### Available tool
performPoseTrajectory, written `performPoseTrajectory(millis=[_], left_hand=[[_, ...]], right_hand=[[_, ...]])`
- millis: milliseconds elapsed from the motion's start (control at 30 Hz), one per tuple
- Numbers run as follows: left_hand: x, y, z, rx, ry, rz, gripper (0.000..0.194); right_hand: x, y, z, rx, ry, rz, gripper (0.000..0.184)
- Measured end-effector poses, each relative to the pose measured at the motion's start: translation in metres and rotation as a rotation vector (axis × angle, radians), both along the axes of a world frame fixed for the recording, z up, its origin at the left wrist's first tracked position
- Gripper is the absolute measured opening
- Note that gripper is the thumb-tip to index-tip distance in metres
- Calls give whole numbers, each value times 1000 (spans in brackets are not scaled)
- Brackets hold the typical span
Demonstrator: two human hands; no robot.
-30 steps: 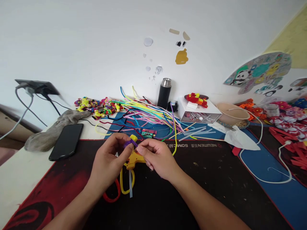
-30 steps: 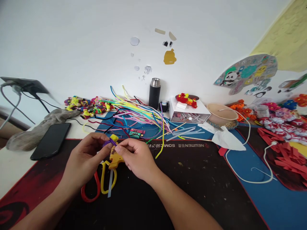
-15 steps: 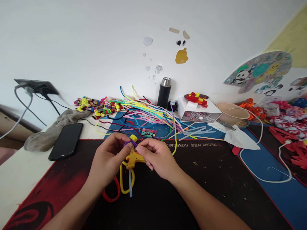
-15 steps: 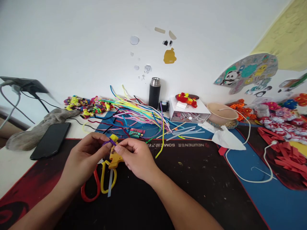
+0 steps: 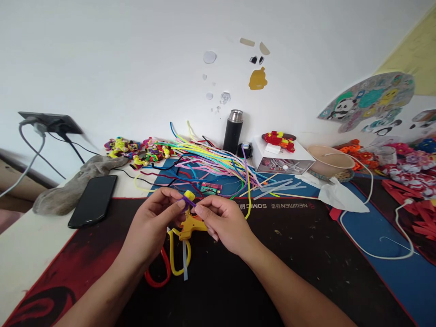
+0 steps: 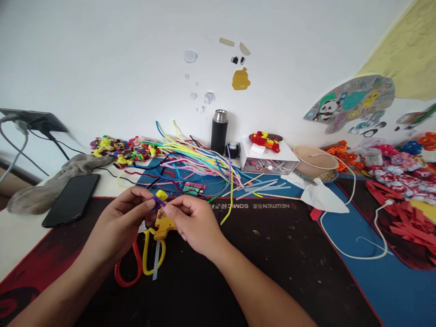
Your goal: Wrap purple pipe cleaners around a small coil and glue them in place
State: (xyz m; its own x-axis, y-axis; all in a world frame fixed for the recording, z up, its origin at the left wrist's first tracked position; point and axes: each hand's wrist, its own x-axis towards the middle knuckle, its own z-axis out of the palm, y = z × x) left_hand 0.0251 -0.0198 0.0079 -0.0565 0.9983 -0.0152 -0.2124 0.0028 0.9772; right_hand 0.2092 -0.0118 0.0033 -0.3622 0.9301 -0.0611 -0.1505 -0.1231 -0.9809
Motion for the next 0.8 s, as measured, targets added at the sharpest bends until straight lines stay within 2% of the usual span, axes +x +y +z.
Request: performPoseTrajectory(millis=[167,400,800], left_hand=[[5,0,8,-113,-140,-15,32],[6,-1,12,-213,-282,-27,35],[7,0,13,-251,-393,-73,42]], right_hand=[[0,0,0,-7,38,2,34],[0,0,1,-19,36,20,36],[1,3,-3,-21,131,15,39]])
